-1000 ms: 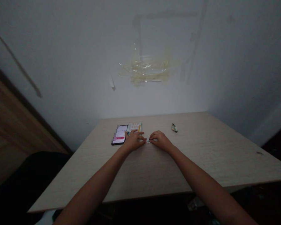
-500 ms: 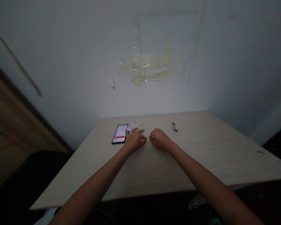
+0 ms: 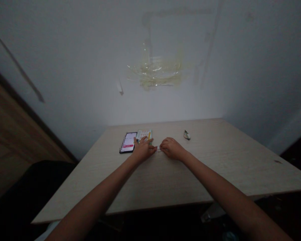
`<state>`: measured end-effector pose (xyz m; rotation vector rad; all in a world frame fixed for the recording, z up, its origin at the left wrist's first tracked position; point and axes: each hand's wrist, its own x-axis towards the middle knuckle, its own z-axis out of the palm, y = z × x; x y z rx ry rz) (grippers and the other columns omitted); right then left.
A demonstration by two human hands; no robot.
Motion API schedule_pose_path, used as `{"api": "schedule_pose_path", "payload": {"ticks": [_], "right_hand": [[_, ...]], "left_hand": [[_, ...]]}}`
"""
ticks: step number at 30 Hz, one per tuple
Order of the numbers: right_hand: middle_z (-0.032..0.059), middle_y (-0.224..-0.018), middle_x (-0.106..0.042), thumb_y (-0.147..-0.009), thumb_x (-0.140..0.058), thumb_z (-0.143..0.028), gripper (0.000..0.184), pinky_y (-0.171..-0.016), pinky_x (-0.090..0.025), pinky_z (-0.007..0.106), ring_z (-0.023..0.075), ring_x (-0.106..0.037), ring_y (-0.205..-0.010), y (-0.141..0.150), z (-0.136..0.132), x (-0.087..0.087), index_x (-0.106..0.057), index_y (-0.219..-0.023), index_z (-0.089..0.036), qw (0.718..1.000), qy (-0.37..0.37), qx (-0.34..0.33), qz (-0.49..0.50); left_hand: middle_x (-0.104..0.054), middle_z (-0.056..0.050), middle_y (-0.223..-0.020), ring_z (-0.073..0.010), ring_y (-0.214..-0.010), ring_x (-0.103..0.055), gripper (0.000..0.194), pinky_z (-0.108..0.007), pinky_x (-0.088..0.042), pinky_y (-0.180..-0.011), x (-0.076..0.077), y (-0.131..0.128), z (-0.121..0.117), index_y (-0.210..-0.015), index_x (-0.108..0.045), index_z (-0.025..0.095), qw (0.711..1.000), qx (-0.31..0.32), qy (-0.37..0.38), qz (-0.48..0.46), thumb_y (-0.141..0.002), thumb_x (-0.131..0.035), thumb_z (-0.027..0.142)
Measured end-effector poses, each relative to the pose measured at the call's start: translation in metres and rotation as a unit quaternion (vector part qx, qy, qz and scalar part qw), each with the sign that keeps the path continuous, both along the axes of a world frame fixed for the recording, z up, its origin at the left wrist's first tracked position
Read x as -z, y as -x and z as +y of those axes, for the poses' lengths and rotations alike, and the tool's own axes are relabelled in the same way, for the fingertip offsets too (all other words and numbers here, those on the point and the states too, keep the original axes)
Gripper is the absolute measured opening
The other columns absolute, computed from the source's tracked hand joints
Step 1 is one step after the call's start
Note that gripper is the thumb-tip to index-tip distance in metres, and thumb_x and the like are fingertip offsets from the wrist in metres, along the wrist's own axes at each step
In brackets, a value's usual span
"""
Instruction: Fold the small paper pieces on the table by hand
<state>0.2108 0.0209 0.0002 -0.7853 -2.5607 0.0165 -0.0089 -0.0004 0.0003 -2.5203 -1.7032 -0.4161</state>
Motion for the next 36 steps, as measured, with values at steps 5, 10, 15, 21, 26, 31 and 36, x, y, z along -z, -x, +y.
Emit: {"api": "schedule_pose_path", "payload": {"ticks": [5,10,15,21,26,31,36], "right_hand": [[0.0060,-0.102,-0.074,-0.092,-0.056,-0.022,0.019,-0.098,-0.041,0.042,0.0226,-0.061,-0.104,-0.001,-0.002,0.006,-0.073,-0.101,-0.022,1.000,0.013,0.019,0.019],[0.0065,-0.107,-0.072,-0.091,-0.056,-0.021,0.021,-0.095,-0.045,0.039,0.0219,-0.060,-0.105,-0.003,-0.002,0.015,-0.074,-0.102,-0.022,0.997,0.040,0.020,0.062],[0.0066,-0.108,-0.071,-0.093,-0.056,-0.026,0.020,-0.099,-0.044,0.041,0.0218,-0.057,-0.109,-0.004,0.001,0.025,-0.075,-0.101,-0.025,0.991,0.056,0.024,0.117],[0.0091,-0.105,-0.067,-0.086,-0.066,-0.031,0.014,-0.098,-0.046,0.042,0.0247,-0.058,-0.106,-0.005,0.010,0.039,-0.078,-0.091,-0.026,0.975,0.065,0.123,0.175],[0.0090,-0.101,-0.066,-0.085,-0.067,-0.031,0.015,-0.095,-0.046,0.041,0.0244,-0.058,-0.102,0.000,0.011,0.039,-0.079,-0.090,-0.024,0.968,0.086,0.153,0.181],[0.0087,-0.101,-0.065,-0.083,-0.067,-0.025,0.013,-0.093,-0.047,0.040,0.0235,-0.058,-0.099,0.004,0.007,0.033,-0.078,-0.090,-0.023,0.968,0.095,0.161,0.167],[0.0081,-0.100,-0.065,-0.081,-0.068,-0.023,0.014,-0.092,-0.047,0.038,0.0236,-0.058,-0.099,0.005,0.006,0.032,-0.077,-0.091,-0.022,0.971,0.083,0.162,0.156]], "left_hand": [[-0.059,-0.001,-0.136,-0.0347,-0.140,-0.033,0.028,-0.079,-0.002,-0.108,0.006,0.000,-0.007,-0.103,-0.075,0.042,0.999,0.003,-0.049,-0.003,-0.093,-0.050,0.052],[-0.051,-0.001,-0.145,-0.0350,-0.141,-0.032,0.026,-0.078,-0.003,-0.109,0.011,0.004,-0.012,-0.110,-0.071,0.046,0.998,0.005,-0.067,-0.006,-0.091,-0.055,0.051],[-0.051,0.000,-0.145,-0.0344,-0.140,-0.033,0.026,-0.077,-0.007,-0.108,0.012,0.003,-0.010,-0.107,-0.073,0.044,0.998,0.003,-0.057,-0.033,-0.093,-0.052,0.051],[-0.056,-0.001,-0.138,-0.0320,-0.136,-0.036,0.021,-0.073,-0.010,-0.110,0.007,-0.005,-0.003,-0.092,-0.078,0.036,0.996,-0.020,-0.041,-0.077,-0.090,-0.059,0.045],[-0.057,-0.001,-0.137,-0.0299,-0.134,-0.038,0.014,-0.070,-0.013,-0.111,0.004,-0.003,0.001,-0.092,-0.077,0.036,0.994,-0.026,-0.025,-0.105,-0.087,-0.065,0.042],[-0.054,0.000,-0.140,-0.0300,-0.135,-0.037,0.015,-0.069,-0.014,-0.111,0.004,-0.002,0.001,-0.097,-0.076,0.038,0.994,-0.033,-0.015,-0.100,-0.086,-0.065,0.041],[-0.051,0.002,-0.146,-0.0318,-0.137,-0.035,0.015,-0.074,-0.013,-0.109,0.004,-0.005,-0.001,-0.095,-0.075,0.037,0.997,-0.028,-0.022,-0.068,-0.087,-0.063,0.039]]}}
